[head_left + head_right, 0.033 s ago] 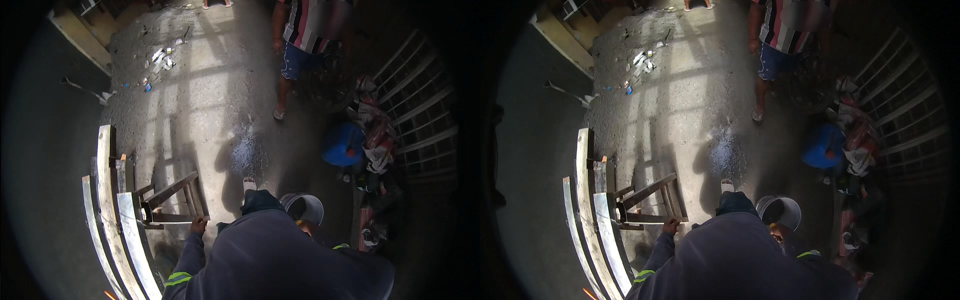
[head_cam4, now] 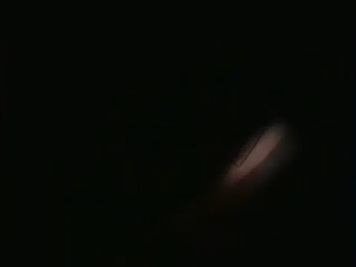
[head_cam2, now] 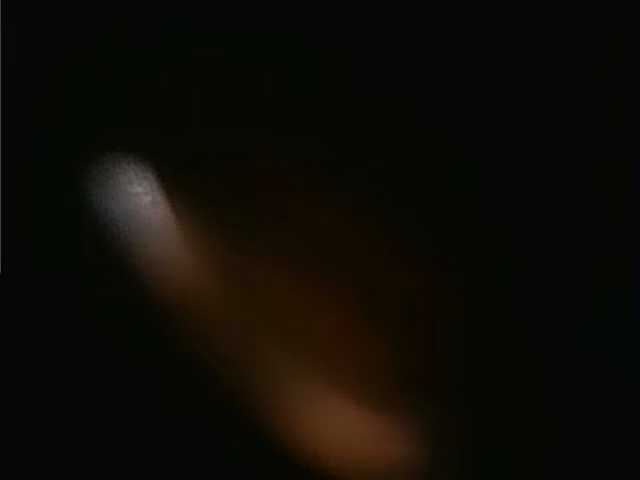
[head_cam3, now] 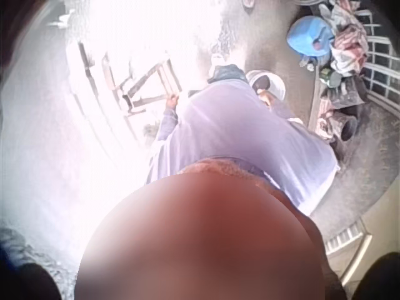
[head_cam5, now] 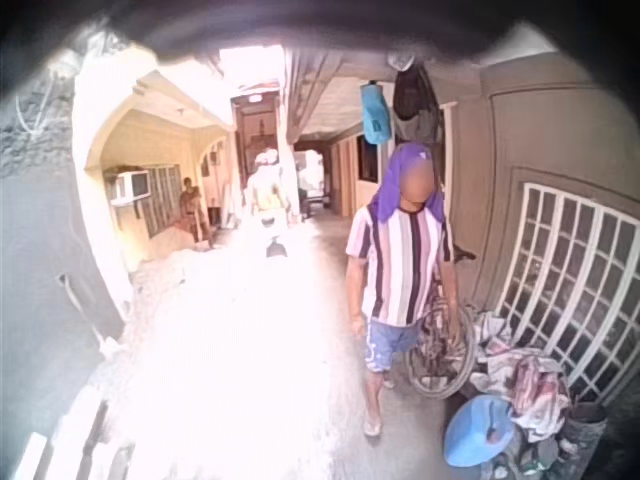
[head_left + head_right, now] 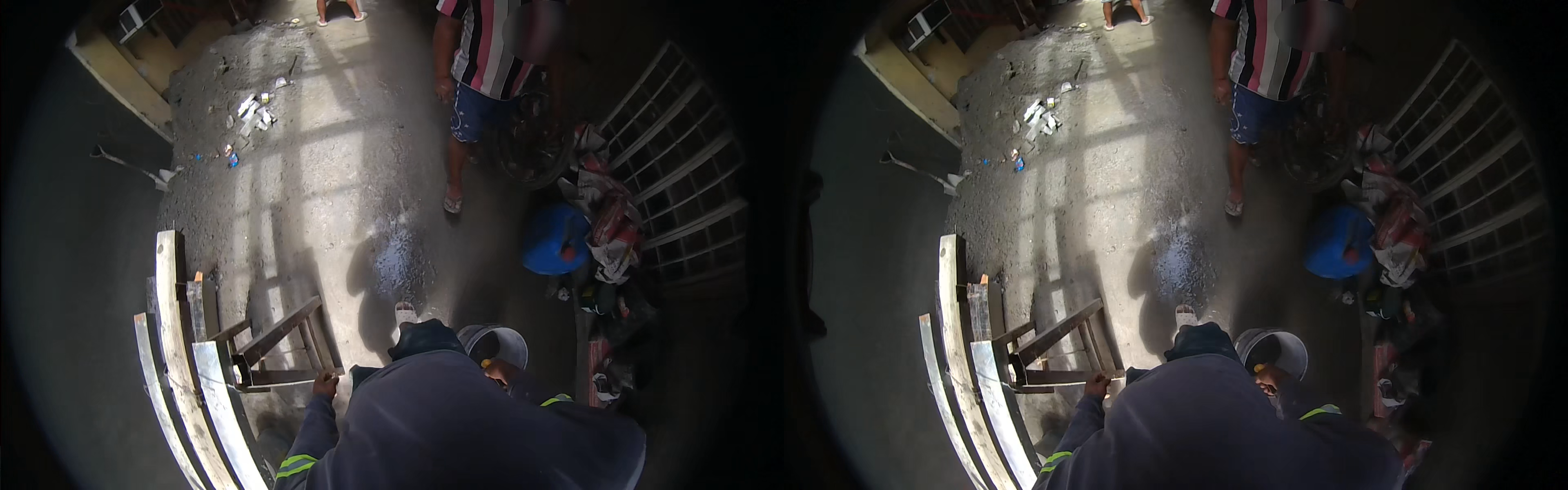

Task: The person assembles a metal scaffolding pole by attaching metal clamps and tightening them with a wrench. They then walk to a storage area and pick up a coil of wire.

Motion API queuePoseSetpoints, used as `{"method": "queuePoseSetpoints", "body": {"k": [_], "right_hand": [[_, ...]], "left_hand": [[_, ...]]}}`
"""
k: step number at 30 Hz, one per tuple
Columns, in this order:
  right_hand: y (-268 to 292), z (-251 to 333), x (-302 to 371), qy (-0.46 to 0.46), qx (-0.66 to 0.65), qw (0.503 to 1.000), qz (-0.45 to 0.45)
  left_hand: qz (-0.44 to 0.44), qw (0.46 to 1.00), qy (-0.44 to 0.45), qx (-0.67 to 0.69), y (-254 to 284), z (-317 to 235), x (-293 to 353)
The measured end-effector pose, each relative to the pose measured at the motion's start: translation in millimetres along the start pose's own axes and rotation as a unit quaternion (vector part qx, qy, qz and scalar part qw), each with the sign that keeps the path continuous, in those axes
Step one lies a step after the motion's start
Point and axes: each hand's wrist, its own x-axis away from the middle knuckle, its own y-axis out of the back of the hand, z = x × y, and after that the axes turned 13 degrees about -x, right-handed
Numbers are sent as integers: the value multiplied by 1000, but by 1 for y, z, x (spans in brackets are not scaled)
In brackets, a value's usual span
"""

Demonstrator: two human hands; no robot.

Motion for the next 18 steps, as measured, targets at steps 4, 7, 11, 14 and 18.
{"method": "queuePoseSetpoints", "body": {"k": [4, 7, 11, 14, 18], "right_hand": [[1, 191, 23, 201, 104, 974, -10], [-11, 345, 48, 194, 138, 970, -54], [-26, 526, 65, 237, 207, 949, -15], [-46, 611, 46, 228, 180, 954, -69], [-58, 666, 11, 186, 161, 955, -167]], "left_hand": [[-38, 983, 82, 159, 35, -25, -31], [15, 955, 163, 248, 63, -61, -87], [72, 957, 176, 217, 99, -137, -195], [121, 978, 131, 110, 142, -198, -287], [152, 985, 83, 18, 257, -293, -424]]}}
